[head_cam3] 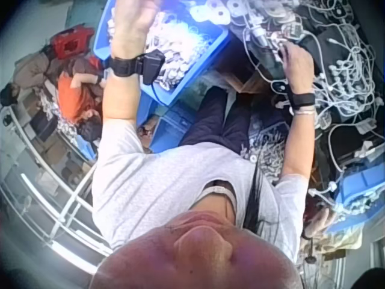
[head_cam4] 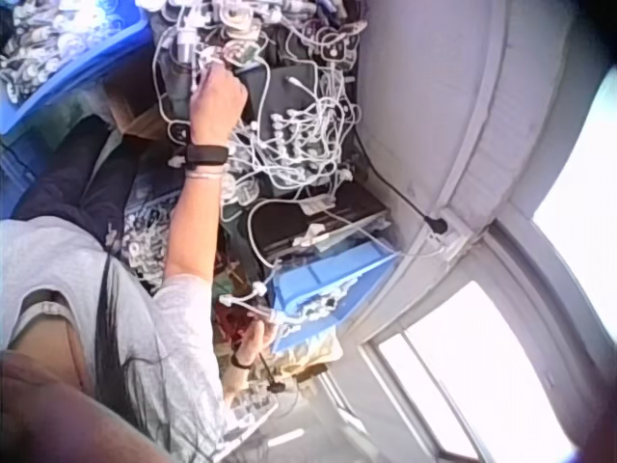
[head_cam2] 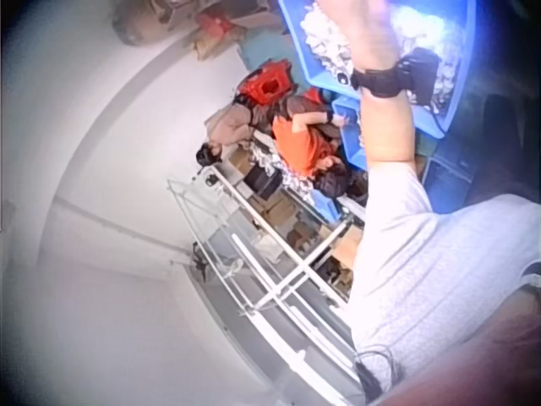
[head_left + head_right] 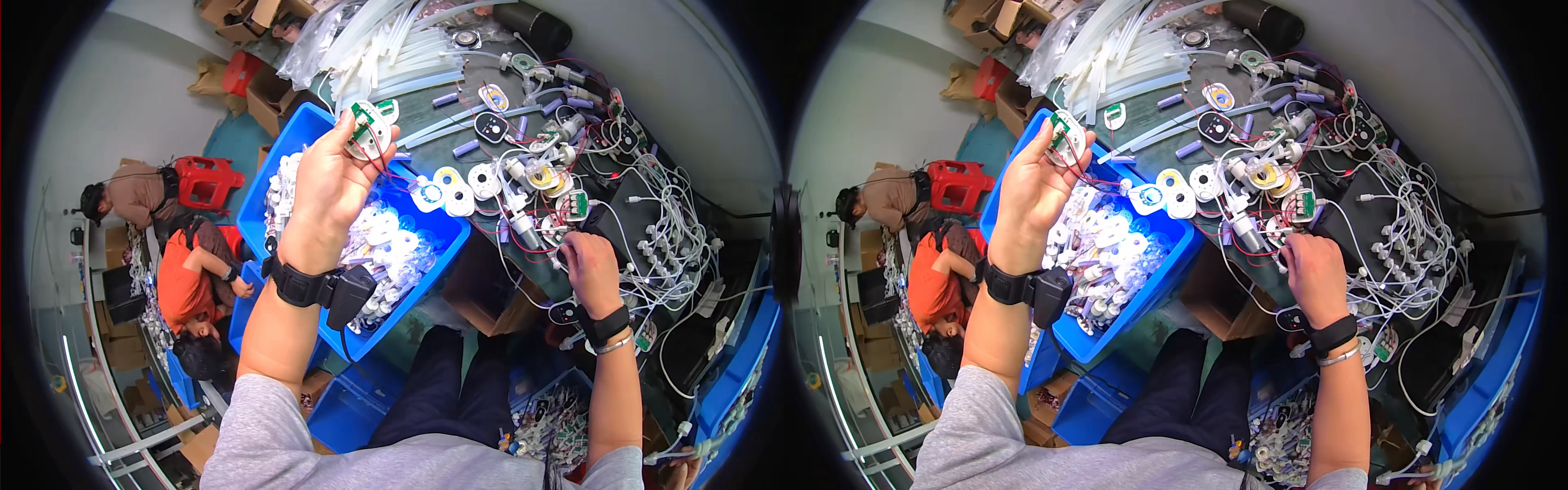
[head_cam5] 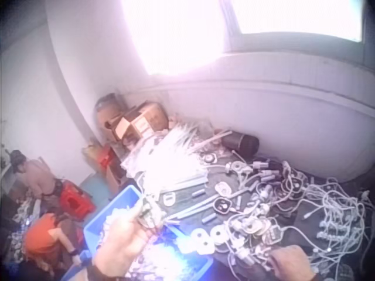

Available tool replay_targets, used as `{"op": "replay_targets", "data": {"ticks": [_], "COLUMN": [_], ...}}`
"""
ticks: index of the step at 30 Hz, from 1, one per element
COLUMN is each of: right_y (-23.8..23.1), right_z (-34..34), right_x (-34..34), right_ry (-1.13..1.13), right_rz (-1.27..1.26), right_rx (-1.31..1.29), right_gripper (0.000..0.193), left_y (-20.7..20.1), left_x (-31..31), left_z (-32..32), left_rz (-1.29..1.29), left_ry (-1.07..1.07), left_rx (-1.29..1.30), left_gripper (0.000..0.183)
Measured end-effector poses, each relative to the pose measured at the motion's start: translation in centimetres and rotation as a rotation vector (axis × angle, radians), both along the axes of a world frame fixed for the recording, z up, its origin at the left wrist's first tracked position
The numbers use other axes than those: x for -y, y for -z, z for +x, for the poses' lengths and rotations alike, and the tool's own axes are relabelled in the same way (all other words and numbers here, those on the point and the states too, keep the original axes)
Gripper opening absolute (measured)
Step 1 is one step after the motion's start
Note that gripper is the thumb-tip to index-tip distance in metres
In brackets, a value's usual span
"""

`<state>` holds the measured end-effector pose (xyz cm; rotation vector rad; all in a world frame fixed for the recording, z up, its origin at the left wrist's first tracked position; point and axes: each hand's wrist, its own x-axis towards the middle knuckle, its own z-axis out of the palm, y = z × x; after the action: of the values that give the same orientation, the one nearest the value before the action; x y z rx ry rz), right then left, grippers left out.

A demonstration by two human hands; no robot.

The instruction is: Assemble electronic components by connecting circuit boards to small motors and applying adhesive.

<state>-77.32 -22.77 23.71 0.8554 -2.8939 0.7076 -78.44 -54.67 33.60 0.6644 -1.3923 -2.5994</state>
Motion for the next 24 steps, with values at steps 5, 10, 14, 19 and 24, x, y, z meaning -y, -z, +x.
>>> {"op": "replay_targets", "data": {"ticks": [5, 10, 14, 19, 24], "right_y": [-0.1, 0.0, 0.1, 0.0, 0.1], "right_z": [-0.1, -0.2, -0.3, -0.5, -0.5], "right_x": [0.0, -0.1, -0.1, -0.1, -0.2], "right_ry": [-0.004, 0.003, 0.006, 0.015, 0.036], "right_rz": [-0.007, -0.034, -0.058, -0.056, -0.066], "right_rx": [-0.003, 0.034, 0.068, 0.067, 0.083], "right_gripper": [0.009, 0.009, 0.008, 0.008, 0.01], "left_y": [0.4, 1.7, 3.6, 5.9, 13.3], "left_x": [1.6, 5.0, 7.5, 11.2, 10.7], "left_z": [-0.4, -1.5, -4.2, -10.8, -13.7], "left_rz": [-0.002, 0.052, 0.091, 0.346, -0.036], "left_ry": [-0.021, -0.019, 0.005, -0.031, -0.187], "left_rx": [-0.002, 0.043, 0.095, 0.118, 0.349], "left_gripper": [0.025, 0.024, 0.023, 0.024, 0.028]}}
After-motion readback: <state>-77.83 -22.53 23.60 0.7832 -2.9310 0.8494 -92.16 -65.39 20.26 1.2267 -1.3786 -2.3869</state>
